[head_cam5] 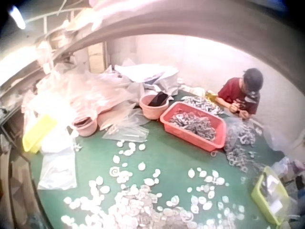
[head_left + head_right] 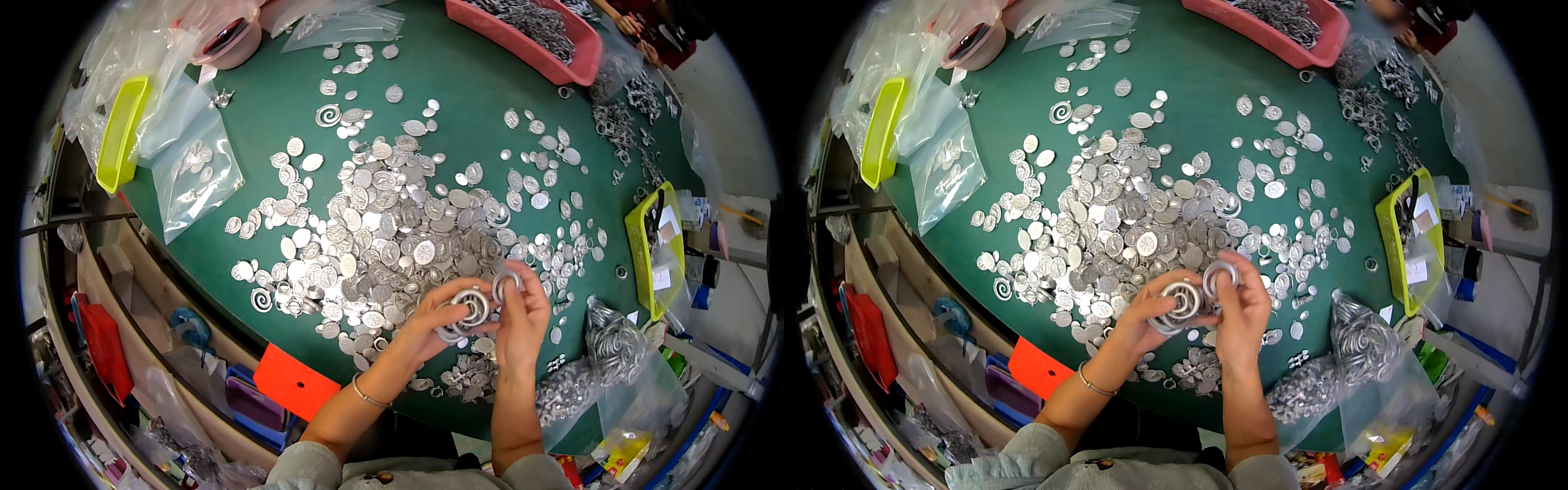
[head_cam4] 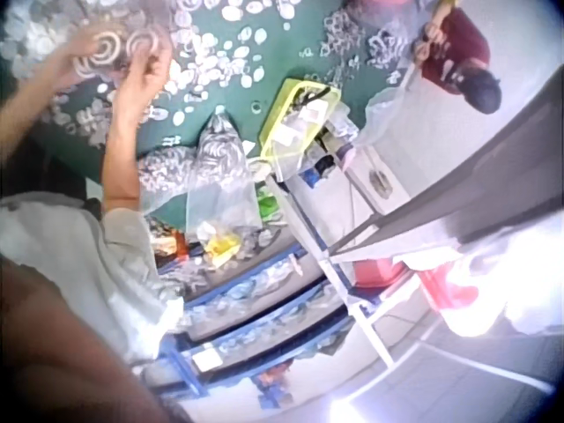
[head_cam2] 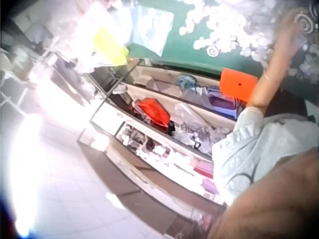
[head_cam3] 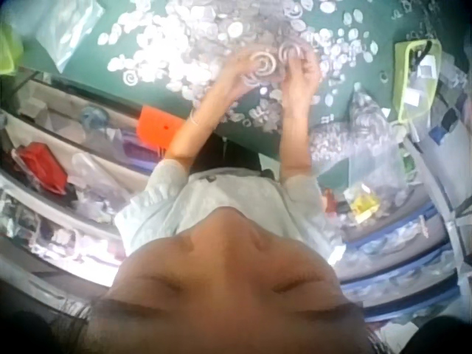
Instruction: The person sorts and organizes a large quantity of small spiral-shaped and round metal decorative pieces on a green work surface by hand, gathering specific pieces into a stack and placing others into a plastic bag.
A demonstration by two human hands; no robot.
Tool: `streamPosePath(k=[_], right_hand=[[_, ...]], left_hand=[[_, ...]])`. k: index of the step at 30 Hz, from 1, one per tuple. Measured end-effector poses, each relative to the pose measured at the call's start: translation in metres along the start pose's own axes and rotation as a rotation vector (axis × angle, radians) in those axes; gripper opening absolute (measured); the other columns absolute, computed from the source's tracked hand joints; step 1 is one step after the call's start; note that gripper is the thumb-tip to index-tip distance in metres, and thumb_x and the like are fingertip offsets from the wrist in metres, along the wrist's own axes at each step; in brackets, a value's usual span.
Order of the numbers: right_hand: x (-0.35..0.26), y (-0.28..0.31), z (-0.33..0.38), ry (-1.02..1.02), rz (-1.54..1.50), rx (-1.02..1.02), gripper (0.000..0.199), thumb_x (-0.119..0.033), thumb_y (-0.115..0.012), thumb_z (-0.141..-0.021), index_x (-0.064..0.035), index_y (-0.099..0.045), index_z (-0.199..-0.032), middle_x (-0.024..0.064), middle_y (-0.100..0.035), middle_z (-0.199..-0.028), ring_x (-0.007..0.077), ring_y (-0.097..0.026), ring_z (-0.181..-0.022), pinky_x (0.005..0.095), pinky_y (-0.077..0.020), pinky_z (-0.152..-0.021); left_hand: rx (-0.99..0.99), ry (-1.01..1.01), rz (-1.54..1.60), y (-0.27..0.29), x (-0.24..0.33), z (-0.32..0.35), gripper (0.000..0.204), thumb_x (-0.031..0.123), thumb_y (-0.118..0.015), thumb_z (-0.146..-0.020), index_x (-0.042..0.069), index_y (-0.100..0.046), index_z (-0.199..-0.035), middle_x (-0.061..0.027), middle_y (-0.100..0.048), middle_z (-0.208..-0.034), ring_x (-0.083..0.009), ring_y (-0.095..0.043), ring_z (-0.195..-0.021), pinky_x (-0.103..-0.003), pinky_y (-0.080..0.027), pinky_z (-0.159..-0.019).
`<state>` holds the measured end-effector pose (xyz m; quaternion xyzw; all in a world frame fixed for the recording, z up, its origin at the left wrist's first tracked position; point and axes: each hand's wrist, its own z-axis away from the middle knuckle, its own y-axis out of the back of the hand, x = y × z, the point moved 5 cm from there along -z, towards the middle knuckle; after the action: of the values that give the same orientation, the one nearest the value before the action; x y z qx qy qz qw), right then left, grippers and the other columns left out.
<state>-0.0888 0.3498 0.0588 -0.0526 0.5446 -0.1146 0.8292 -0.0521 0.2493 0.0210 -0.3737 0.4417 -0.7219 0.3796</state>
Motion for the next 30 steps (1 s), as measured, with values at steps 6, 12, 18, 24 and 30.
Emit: streamPosePath(k=[6,12,18,24,30], right_hand=[[-0.01,0.012,0.022,0.417,0.621,-0.187,0.022,0.002,-0.054,-0.078,-0.0005,-0.06,-0.099,0.0111,-0.052,-0.104,0.0182,-0.05,-0.098,0.0248,-0.0425,-0.076],[-0.01,0.004,-0.023,0.696,1.079,-0.118,0.027,-0.006,-0.063,-0.072,-0.0011,-0.06,-0.099,0.0092,-0.053,-0.104,0.0285,-0.046,-0.1,0.0398,-0.0333,-0.089],[0.004,0.021,-0.026,0.869,0.971,0.044,0.014,-0.007,-0.062,-0.075,-0.0011,-0.06,-0.087,0.0072,-0.058,-0.086,0.0269,-0.051,-0.087,0.039,-0.0354,-0.078],[-0.001,0.043,0.063,0.429,0.351,0.073,0.012,-0.007,-0.048,-0.088,-0.0003,-0.055,-0.095,0.0076,-0.056,-0.097,0.0135,-0.051,-0.089,0.0265,-0.0404,-0.077],[-0.043,0.068,0.168,0.749,0.816,0.026,0.029,-0.004,-0.051,-0.08,-0.0011,-0.051,-0.109,0.014,-0.052,-0.114,0.0319,-0.049,-0.104,0.0383,-0.0378,-0.09]], left_hand=[[-0.074,0.022,0.1,0.008,-0.027,0.014,0.065,0.026,-0.06,-0.076,0.002,-0.036,-0.131,-0.022,-0.045,-0.124,-0.0327,-0.047,-0.114,-0.049,-0.045,-0.087],[0.023,0.001,0.146,0.042,-0.04,0.023,0.047,0.026,-0.058,-0.078,0.006,-0.049,-0.12,-0.0186,-0.05,-0.113,-0.0355,-0.048,-0.108,-0.05,-0.047,-0.086],[0.036,-0.006,0.196,0.032,-0.048,0.042,0.048,0.024,-0.057,-0.08,0.003,-0.046,-0.122,-0.0162,-0.049,-0.116,-0.0315,-0.051,-0.105,-0.048,-0.046,-0.087],[0.162,0.009,-0.005,0.015,-0.057,0.069,0.056,0.022,-0.059,-0.079,-0.001,-0.04,-0.126,-0.0174,-0.05,-0.117,-0.03,-0.053,-0.104,-0.042,-0.049,-0.084],[0.079,0.222,0.021,-0.024,-0.108,0.097,0.056,0.025,-0.061,-0.076,0.009,-0.042,-0.126,-0.0099,-0.052,-0.119,-0.0259,-0.05,-0.11,-0.041,-0.038,-0.096]])
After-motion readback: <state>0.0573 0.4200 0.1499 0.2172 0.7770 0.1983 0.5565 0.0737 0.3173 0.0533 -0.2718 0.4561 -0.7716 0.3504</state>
